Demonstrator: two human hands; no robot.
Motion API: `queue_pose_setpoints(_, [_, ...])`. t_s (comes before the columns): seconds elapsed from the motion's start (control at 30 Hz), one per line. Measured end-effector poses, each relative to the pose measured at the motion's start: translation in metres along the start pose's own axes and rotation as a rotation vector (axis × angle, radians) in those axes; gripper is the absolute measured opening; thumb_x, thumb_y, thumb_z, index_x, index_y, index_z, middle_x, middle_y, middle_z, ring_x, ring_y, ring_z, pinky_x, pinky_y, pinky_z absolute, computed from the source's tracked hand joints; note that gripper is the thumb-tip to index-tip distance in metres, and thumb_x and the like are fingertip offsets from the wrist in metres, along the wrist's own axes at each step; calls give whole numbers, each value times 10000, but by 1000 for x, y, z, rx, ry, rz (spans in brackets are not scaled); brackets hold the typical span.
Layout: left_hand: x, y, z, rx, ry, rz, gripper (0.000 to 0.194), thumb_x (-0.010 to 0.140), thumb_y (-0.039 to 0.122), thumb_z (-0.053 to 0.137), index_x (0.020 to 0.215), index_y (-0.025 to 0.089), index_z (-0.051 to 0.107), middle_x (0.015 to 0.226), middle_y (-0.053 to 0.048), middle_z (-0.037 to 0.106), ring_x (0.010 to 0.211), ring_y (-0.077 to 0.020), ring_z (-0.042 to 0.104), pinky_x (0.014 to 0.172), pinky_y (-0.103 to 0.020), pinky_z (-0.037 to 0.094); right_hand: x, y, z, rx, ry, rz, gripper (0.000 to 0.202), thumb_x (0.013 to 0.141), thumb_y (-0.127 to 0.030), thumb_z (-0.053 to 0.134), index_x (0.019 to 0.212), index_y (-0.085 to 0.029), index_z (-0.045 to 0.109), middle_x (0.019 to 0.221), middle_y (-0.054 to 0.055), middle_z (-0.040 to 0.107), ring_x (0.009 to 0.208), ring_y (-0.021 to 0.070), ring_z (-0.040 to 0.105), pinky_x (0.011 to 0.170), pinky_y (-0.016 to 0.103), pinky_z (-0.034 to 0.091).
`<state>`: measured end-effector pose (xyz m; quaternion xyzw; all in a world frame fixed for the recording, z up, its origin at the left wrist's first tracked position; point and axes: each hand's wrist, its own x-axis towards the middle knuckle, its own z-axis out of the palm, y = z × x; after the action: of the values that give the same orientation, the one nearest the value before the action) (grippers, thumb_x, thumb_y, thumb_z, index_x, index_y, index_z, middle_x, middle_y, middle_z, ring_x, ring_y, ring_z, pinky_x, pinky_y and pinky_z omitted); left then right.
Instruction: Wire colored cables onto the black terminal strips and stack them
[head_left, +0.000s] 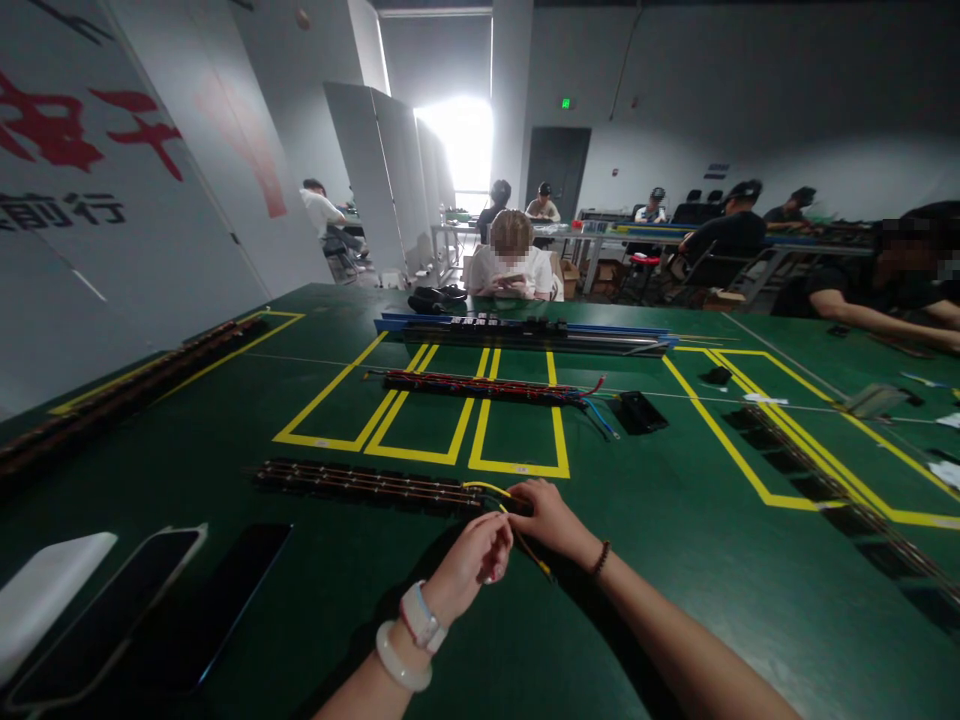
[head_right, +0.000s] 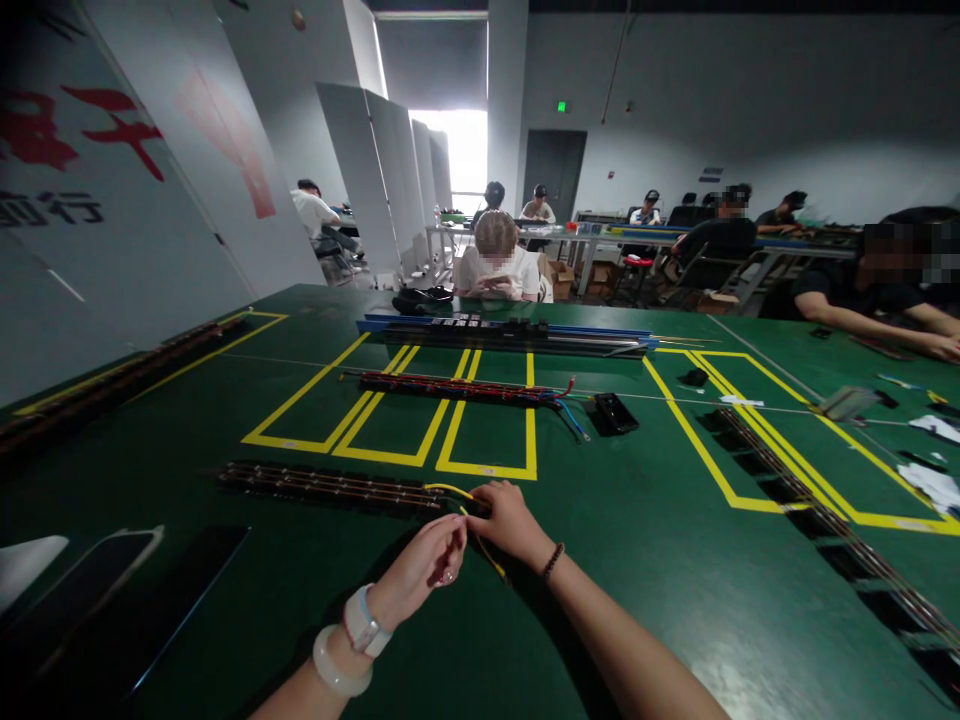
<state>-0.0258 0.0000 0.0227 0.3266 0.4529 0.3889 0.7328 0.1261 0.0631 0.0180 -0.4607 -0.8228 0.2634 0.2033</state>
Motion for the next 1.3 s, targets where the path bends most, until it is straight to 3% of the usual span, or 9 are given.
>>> queue_pose_setpoints(0.23, [-3,1,3,-28,-30,-36,284,851,424,482,1010,195,436,877,-24,589,509,-72,571,408,-178,276,0,-1,3,205,30,69,162,844,-203,525,923,-170,663,870,33,681,772,152,615,683,236,449])
queue_pose_setpoints(0.4, [0,0,5,-86,-31,-19,332,882,431,463,1104,187,424,1025,-89,594,562,-97,622,394,-182,293,-8,-21,-4,-110,62,-36,248,871,-122,470,1028,-188,651,970,60,662,861,168,606,748,256,444])
queue_pose_setpoints(0.53, [6,-5,2,-155,0,19,343,888,476,448,1057,177,447,939,-69,632,540,-90,600,391,-183,283,-13,-35,-6,-451,6,-146,315,856,-127,511,1158,-170,589,1017,99,641,904,222,582,790,339,426])
queue_pose_setpoints(0.67, [10,-9,-2,-156,36,4,378,844,552,484,914,180,478,656,23,586,461,-69,527,388,-171,251,-19,-43,6,-592,2,-218,357,859,-138,506,1216,-127,526,991,124,617,841,240,562,736,376,427])
queue_pose_setpoints(0.83, [9,-8,-1,-217,109,-17,359,819,525,550,770,183,454,531,70,503,424,-57,481,414,-172,289,-26,-50,15,-621,8,-278,346,845,-117,507,1190,-123,532,970,122,605,857,242,535,791,387,412])
queue_pose_setpoints(0.97, [9,-7,0,-258,121,-7,331,832,480,558,753,177,453,524,74,500,402,-46,456,427,-174,302,-29,-59,-3,-536,-3,-297,322,843,-159,533,1164,-150,550,997,100,601,918,231,523,870,379,375])
queue_pose_setpoints(1.13, [9,-6,-2,-211,97,-22,322,875,454,494,733,165,477,476,57,499,373,-55,460,387,-172,229,-29,-67,-29,-494,3,-203,140,895,-245,494,919,-189,620,878,60,598,810,191,519,750,326,382])
queue_pose_setpoints(1.3, [6,-2,-2,-170,115,-74,329,854,481,511,822,155,537,507,54,523,369,-45,470,371,-168,204,-27,-64,-21,-565,-36,-133,150,867,-279,555,915,-167,642,850,82,627,809,212,543,743,346,379])
